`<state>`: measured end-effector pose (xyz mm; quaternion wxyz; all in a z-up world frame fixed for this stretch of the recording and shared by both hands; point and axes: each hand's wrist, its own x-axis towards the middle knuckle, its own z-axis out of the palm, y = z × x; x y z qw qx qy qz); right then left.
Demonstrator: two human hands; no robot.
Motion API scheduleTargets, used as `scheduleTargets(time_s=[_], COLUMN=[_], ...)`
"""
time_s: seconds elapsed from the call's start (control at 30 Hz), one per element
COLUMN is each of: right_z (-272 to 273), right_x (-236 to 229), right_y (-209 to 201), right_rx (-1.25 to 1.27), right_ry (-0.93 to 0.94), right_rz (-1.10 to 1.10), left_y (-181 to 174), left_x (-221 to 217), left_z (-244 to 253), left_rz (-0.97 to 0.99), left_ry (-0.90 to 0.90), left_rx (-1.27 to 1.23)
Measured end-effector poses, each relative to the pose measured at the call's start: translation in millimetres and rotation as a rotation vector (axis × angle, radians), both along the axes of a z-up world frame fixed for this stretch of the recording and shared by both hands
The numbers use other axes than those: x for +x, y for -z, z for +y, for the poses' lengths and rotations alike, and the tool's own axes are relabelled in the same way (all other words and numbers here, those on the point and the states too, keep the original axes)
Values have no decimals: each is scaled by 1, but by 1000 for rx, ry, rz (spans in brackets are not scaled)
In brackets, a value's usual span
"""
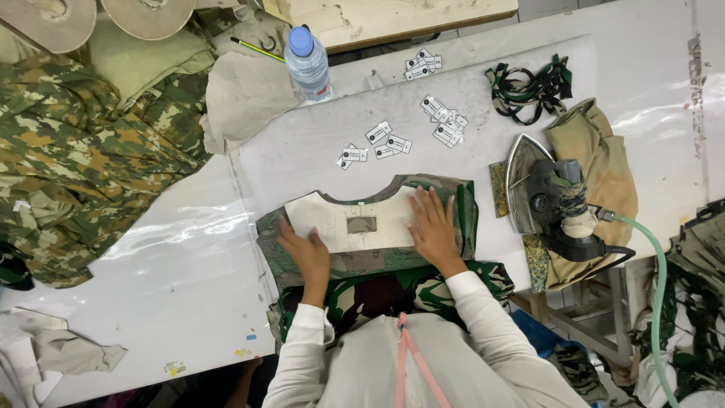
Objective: The person irons a camouflage-patterned garment on a white table. They repeatedly place a small rectangular label on the garment, iron over it, and then remove the label. This process is repeated multiple times throughout the video.
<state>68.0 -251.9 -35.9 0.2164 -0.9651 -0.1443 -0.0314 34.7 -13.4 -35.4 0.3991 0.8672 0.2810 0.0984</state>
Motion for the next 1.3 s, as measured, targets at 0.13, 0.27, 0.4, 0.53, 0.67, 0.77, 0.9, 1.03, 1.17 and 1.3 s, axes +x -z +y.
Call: scheduleTargets(time_s=[0.13,0.27,0.4,0.53,0.67,0.77,0.9,1.03,1.17,1.3], right_z=[6,11,10,8,12,14,17,14,15,14], right_x=[7,12,6,5,6,3,2,1,1,1], right_y=[15,12,15,17,13,12,9,15,12,12], right_rx=[-238,-328,-296,-278,-313,-346,-418,-385,-381,-386], right_ry=[25,65,81,56,55,55,64,63,64,67], right_rz=[4,-2,-82,-84,-95,-87,-99,-86,-86,-79], left_y=[-7,-4,1,2,8,7,7,8,9,10], left_x=[10,7,-4,-4,-2,-1,0,1,0,-1], left_z=[7,12,17,18,19,21,25,27,27,27], left_rz=[-18,49,71,30,0,17,26,20,20,21], left_ry=[407,625,668,685,683,703,734,741,744,739], left_rx=[557,494,641,659,672,654,615,614,602,613])
